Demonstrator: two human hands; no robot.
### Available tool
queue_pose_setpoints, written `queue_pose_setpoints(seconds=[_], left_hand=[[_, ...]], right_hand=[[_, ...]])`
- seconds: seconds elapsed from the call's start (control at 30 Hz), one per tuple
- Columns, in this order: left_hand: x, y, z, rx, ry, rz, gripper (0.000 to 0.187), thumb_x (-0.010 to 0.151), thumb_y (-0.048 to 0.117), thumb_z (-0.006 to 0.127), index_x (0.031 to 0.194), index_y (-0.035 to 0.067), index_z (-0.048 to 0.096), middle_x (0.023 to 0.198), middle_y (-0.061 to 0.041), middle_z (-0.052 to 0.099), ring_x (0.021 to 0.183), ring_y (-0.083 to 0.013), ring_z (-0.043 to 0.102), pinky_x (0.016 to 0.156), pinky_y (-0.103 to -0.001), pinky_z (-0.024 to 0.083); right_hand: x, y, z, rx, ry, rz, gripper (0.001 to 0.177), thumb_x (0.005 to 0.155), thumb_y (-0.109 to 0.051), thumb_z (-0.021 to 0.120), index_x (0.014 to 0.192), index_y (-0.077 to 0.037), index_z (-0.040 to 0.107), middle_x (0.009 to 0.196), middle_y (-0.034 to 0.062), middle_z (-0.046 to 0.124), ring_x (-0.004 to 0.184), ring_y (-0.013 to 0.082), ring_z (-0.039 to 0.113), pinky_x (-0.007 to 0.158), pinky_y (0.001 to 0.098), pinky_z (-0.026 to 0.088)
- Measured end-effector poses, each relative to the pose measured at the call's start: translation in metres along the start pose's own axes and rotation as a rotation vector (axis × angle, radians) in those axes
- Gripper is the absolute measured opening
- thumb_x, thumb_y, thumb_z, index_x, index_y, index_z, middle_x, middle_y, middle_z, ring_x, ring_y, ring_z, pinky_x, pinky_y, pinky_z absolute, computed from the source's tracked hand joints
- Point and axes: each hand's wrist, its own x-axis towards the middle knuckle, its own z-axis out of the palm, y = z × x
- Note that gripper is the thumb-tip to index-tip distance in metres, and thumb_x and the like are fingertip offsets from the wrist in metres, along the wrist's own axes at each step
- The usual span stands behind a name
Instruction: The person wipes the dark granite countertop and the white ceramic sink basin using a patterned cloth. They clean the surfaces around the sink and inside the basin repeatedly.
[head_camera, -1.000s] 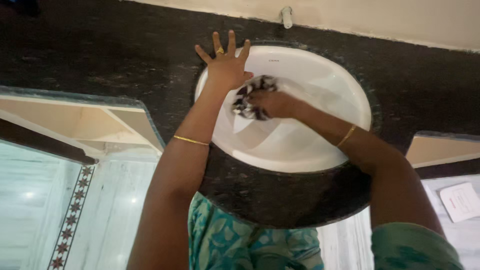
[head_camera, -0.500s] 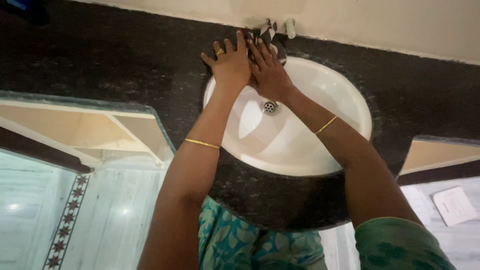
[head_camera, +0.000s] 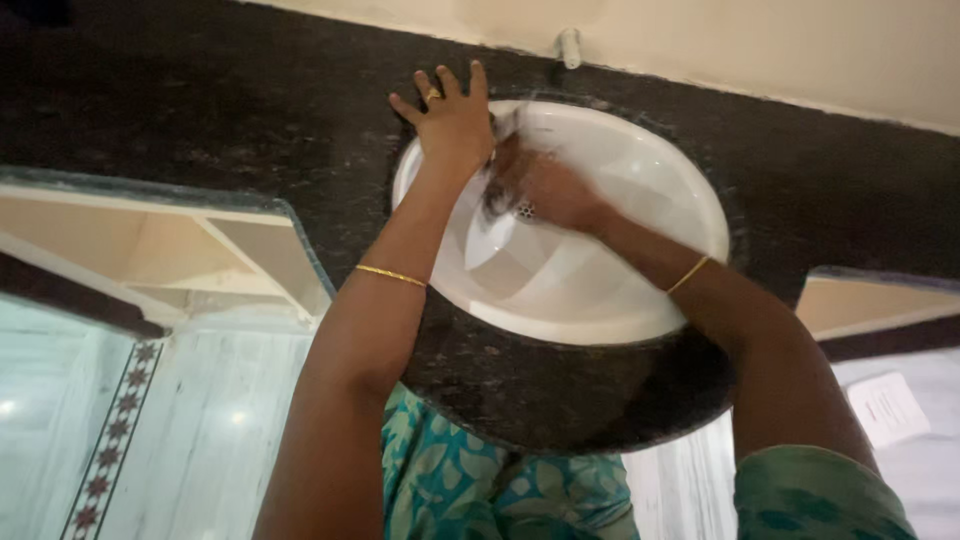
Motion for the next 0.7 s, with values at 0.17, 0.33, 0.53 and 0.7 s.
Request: queue_pose_setpoints(seconds=[0.17, 0.33, 0.53, 0.7], left_hand=[[0.000, -0.008, 0.005, -0.049, 0.108, 0.046, 0.068, 0.105, 0.036, 0.054, 0.163, 0.018, 0.023, 0.163, -0.027, 0.029, 0.149, -0.0544, 0.021, 0.109, -0.087, 0.013], [0.002, 0.000, 0.008, -0.038, 0.076, 0.039, 0.069, 0.102, 0.037, 0.057, 0.161, 0.019, 0.025, 0.162, -0.029, 0.027, 0.148, -0.0555, 0.019, 0.107, -0.086, 0.012], [-0.008, 0.000, 0.001, -0.029, 0.021, 0.044, 0.070, 0.104, 0.038, 0.057, 0.163, 0.021, 0.024, 0.166, -0.028, 0.021, 0.152, -0.0553, 0.015, 0.110, -0.086, 0.010], [-0.001, 0.000, -0.005, -0.028, -0.027, 0.050, 0.073, 0.102, 0.040, 0.056, 0.163, 0.023, 0.020, 0.166, -0.028, 0.015, 0.151, -0.0554, 0.009, 0.109, -0.086, 0.007]], right_hand=[[0.022, -0.027, 0.021, 0.125, -0.271, -0.085, 0.056, 0.103, -0.011, 0.056, 0.158, -0.016, 0.050, 0.167, 0.0176, 0.038, 0.154, 0.0366, 0.034, 0.124, 0.0522, 0.032], [0.005, -0.015, 0.019, 0.063, -0.227, -0.031, 0.054, 0.104, -0.017, 0.054, 0.157, -0.018, 0.047, 0.167, 0.0161, 0.036, 0.156, 0.0354, 0.033, 0.126, 0.0523, 0.029], [0.012, -0.032, 0.029, 0.154, -0.375, -0.061, 0.053, 0.105, -0.023, 0.053, 0.157, -0.020, 0.043, 0.168, 0.0144, 0.035, 0.157, 0.0338, 0.031, 0.128, 0.0524, 0.024], [0.012, -0.033, 0.019, 0.131, -0.336, -0.148, 0.052, 0.107, -0.029, 0.051, 0.157, -0.022, 0.040, 0.169, 0.0130, 0.033, 0.158, 0.0326, 0.030, 0.130, 0.0525, 0.021]])
